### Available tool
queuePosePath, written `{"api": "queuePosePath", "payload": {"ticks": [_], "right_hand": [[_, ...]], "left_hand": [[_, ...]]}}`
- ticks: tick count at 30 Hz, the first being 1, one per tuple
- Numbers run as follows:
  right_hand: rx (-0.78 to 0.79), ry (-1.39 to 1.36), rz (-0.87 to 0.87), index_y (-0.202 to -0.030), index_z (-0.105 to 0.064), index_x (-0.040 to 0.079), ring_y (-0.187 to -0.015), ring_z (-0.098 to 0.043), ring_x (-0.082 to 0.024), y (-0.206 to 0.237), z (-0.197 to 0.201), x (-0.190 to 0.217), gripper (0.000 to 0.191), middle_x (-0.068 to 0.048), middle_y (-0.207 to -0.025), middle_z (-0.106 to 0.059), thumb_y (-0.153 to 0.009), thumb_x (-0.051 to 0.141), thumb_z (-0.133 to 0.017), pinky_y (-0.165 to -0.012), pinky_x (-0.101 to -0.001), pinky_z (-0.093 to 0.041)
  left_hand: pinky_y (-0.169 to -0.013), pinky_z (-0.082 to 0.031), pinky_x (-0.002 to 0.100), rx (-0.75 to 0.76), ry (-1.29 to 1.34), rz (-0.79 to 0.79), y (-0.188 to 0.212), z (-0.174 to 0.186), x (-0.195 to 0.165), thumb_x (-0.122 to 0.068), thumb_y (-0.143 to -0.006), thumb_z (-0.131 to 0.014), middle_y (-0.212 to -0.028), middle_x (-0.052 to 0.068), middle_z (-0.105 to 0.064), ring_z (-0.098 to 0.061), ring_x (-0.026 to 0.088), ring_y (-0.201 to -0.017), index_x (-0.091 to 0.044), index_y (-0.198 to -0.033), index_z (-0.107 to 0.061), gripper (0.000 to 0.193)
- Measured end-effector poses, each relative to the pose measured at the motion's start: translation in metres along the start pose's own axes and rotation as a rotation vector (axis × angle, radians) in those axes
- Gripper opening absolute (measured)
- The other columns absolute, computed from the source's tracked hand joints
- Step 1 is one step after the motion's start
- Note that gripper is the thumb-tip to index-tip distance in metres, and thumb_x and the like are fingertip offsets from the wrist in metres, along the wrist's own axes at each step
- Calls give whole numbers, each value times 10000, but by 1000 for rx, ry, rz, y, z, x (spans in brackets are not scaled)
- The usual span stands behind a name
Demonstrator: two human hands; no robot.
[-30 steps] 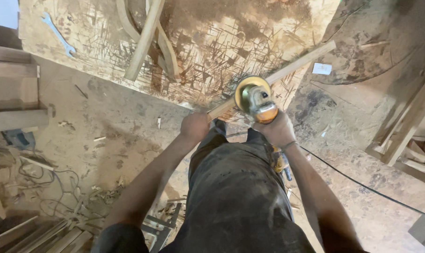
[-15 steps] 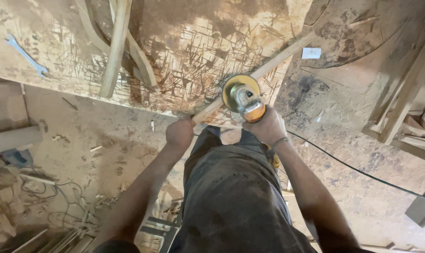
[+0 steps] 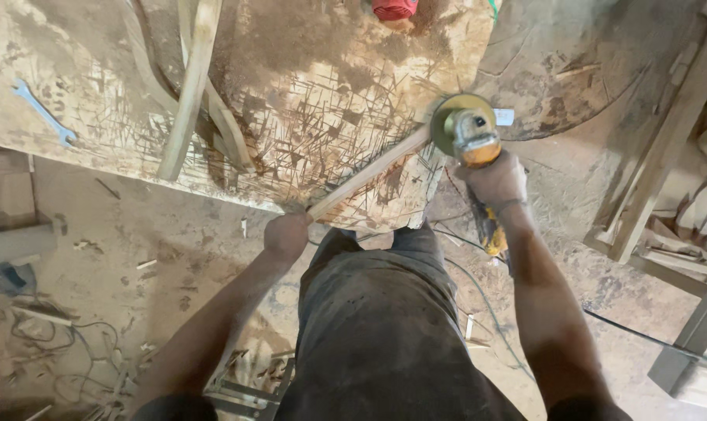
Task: The person picks up a long thin wooden strip from the workbench and sands its surface using an angle grinder, holding the strip steady with one hand while moving the grinder along its length, repositioning the strip to sand different sections.
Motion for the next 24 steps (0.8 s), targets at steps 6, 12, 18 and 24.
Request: {"api": "queuePosePath", "payload": {"ticks": [6,12,18,24], "right_hand": [[-75,-85,28,-996,-761,-16,-878,-772,-305,8,5,-6,506,-211,-933,-760,-688,367,-880,-788,-425,-596],[212,-236,193,-954,-743,-6,-840,-791,-278,85,-65,39,458,-167,-881,-778,-665,329,-863,-762,-386,-599],[393,-177,212,-1023,-720,-4,-891,-774,-284,134,-106,80,518,-182,-912,-770,-646,316,-875,-783,-390,-584],[446,-260,255,-985,-702,-14,-877,-787,-291,148,-118,96,512,-178,-886,-772,-615,305,-855,-775,-400,-597]], "left_hand": [[-685,-587,503,-38,39,59,4,20,-9,-195,-951,-609,-825,165,-735,-739,362,-782,-13,-1147,-627,268],[-808,-553,532,88,203,147,10,40,-3,-209,-829,-705,-935,197,-716,-700,389,-920,-68,-1137,-621,349],[-740,-565,525,-82,163,95,13,27,4,-135,-859,-641,-834,172,-729,-721,387,-823,-72,-1005,-656,159],[-661,-571,520,-193,146,87,6,10,14,-172,-930,-605,-792,201,-723,-726,393,-744,-48,-919,-660,136]]}}
Point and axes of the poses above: each hand's wrist, its own y-axis away from the middle knuckle, its own z-axis out of the back of the hand, x = y × z, the point moved 2 cm from there along -y, towards the middle knuckle
